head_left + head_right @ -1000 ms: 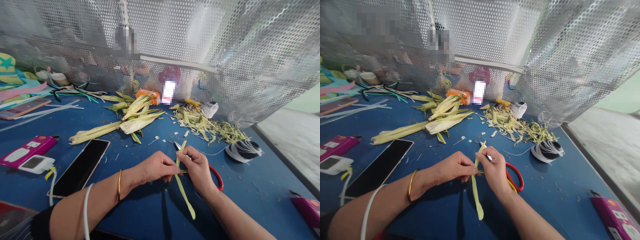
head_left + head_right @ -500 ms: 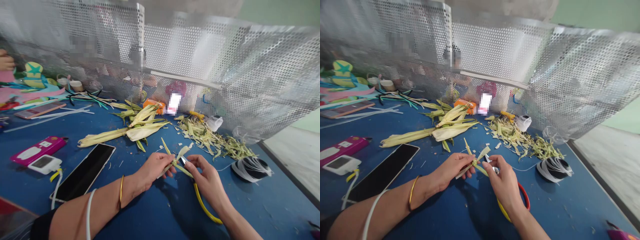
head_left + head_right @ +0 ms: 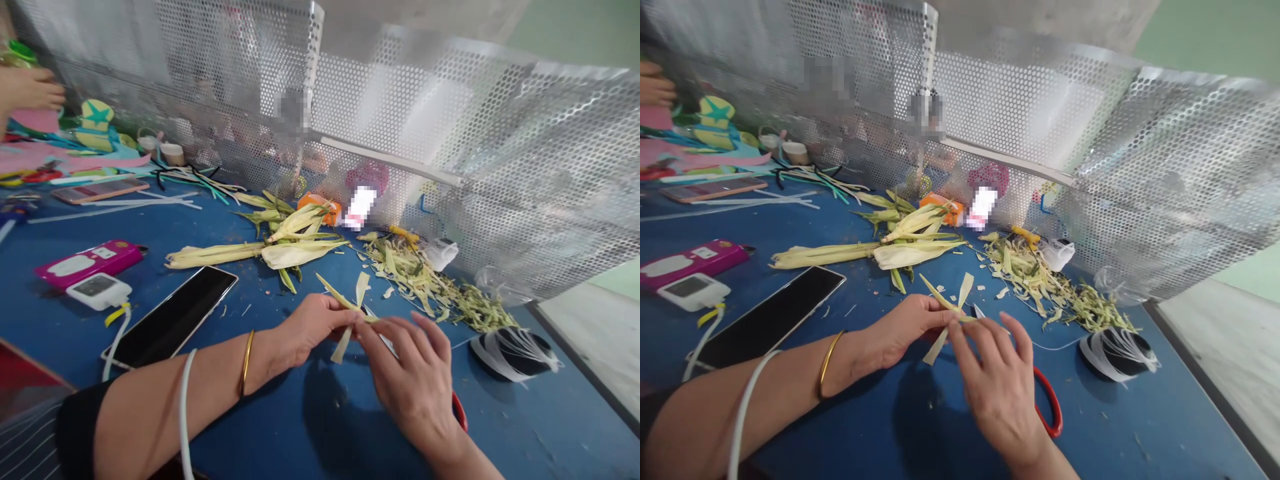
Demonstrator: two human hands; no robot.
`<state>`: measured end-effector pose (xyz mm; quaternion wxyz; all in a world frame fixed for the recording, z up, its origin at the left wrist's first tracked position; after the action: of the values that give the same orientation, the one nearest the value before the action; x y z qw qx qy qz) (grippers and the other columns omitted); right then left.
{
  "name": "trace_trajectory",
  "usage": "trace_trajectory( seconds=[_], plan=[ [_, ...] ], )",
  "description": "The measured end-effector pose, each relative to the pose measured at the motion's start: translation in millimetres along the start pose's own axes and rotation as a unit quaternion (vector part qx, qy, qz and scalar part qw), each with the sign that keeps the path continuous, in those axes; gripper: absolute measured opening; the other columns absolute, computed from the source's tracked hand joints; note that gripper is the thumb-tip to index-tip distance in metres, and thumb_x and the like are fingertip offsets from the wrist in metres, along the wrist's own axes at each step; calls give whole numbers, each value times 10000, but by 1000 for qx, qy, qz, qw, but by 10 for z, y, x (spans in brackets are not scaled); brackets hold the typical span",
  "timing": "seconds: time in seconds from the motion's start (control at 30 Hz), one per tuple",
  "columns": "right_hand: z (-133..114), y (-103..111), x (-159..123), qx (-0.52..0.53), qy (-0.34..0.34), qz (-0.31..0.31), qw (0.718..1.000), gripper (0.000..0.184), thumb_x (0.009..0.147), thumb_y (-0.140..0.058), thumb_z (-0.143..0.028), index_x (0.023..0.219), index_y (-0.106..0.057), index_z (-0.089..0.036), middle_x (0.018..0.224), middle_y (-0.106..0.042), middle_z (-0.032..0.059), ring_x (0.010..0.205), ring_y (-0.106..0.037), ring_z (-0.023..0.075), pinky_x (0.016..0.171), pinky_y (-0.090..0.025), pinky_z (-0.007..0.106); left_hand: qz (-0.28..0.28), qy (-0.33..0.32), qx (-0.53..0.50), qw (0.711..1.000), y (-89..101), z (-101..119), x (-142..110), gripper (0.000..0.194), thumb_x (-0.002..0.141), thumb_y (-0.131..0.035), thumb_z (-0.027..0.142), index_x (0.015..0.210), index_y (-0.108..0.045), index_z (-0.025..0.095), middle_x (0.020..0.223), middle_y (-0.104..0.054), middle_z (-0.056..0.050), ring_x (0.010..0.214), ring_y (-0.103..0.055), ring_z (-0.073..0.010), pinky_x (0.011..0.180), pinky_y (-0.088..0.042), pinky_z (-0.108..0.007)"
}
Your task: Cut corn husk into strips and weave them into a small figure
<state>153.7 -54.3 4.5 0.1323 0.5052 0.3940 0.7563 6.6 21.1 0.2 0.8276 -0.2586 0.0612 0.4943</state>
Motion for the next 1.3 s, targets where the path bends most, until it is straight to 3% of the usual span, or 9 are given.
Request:
trace_trajectory(
  seconds=[0.1, 0.2, 0.4, 0.7, 0.87, 0.93, 1.03, 1.13, 1.3],
  plan=[
    [-43, -16, 2, -4, 78, -39, 996, 320, 970, -387, -87, 1162, -637, -142, 954, -728, 75, 824, -602, 207, 937, -335, 428, -17, 1, -3, 1000, 0, 5, -7, 132, 653, -760, 206, 729, -732, 102, 729, -711, -48, 650, -612, -104, 666, -461, -218],
    [-52, -67, -18, -7, 87, -48, 995, 324, 985, -347, -98, 1092, -652, -116, 891, -721, 81, 760, -587, 197, 896, -356, 413, -35, -3, -3, 999, -26, 3, -18, 82, 624, -734, 128, 701, -745, 101, 701, -705, -38, 648, -597, -91, 649, -442, -194],
    [-66, -84, -88, 64, 54, -10, 996, 269, 980, -389, -104, 1020, -652, -139, 925, -727, 79, 826, -631, 187, 938, -374, 393, -43, -22, -16, 999, -69, -15, -30, 104, 616, -711, 101, 704, -767, 105, 713, -728, -52, 651, -600, -95, 655, -455, -190],
    [-69, -41, -92, 121, 75, 7, 990, 243, 961, -432, -84, 1022, -661, -138, 954, -736, 72, 929, -665, 187, 993, -388, 377, -30, -23, -22, 999, -73, -16, -56, 90, 600, -731, 107, 686, -756, 106, 679, -714, -52, 649, -616, -109, 681, -480, -213],
    [-85, -7, -69, 119, 84, -20, 989, 261, 964, -418, -89, 1090, -635, -161, 988, -739, 76, 955, -675, 203, 983, -400, 389, -35, -19, 2, 999, -56, 0, -49, 70, 614, -714, 122, 679, -735, 107, 689, -700, -46, 636, -592, -101, 663, -455, -217],
    [-65, -4, -52, 126, 49, -18, 991, 268, 961, -452, -101, 1185, -585, -163, 979, -738, 67, 893, -681, 193, 960, -417, 385, -35, -22, 15, 999, -41, 20, -40, 72, 629, -707, 143, 693, -722, 114, 702, -696, -40, 616, -576, -93, 641, -438, -218],
    [31, -20, -33, 90, -83, 32, 992, 324, 954, -523, -192, 1277, -519, -160, 962, -721, 83, 853, -670, 217, 877, -453, 387, -30, -26, 22, 999, -26, 57, -40, 73, 655, -691, 177, 699, -692, 119, 682, -668, -27, 578, -564, -90, 628, -436, -233],
    [140, -65, -31, 59, -183, 26, 981, 222, 954, -537, -337, 1117, -598, -199, 975, -707, 97, 920, -651, 263, 832, -449, 400, -26, -9, 23, 999, -24, 85, -54, 97, 688, -670, 199, 744, -687, 121, 662, -639, -14, 575, -577, -100, 633, -456, -248],
    [154, -134, -39, 162, -182, -64, 968, 187, 991, -468, -270, 850, -586, -232, 724, -680, -17, 667, -626, 163, 946, -399, 389, -34, -3, 57, 998, -12, 72, -54, 141, 739, -684, 272, 752, -662, 134, 665, -624, 0, 585, -569, -94, 601, -459, -235]
  ],
)
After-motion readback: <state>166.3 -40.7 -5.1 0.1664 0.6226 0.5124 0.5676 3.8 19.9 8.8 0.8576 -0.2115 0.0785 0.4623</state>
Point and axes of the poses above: each hand's wrist, its own x-axis towards the middle knuckle, its own y-axis out of the back of the hand, z = x × y, the point moved 1 cm from there along x, towards the middle knuckle
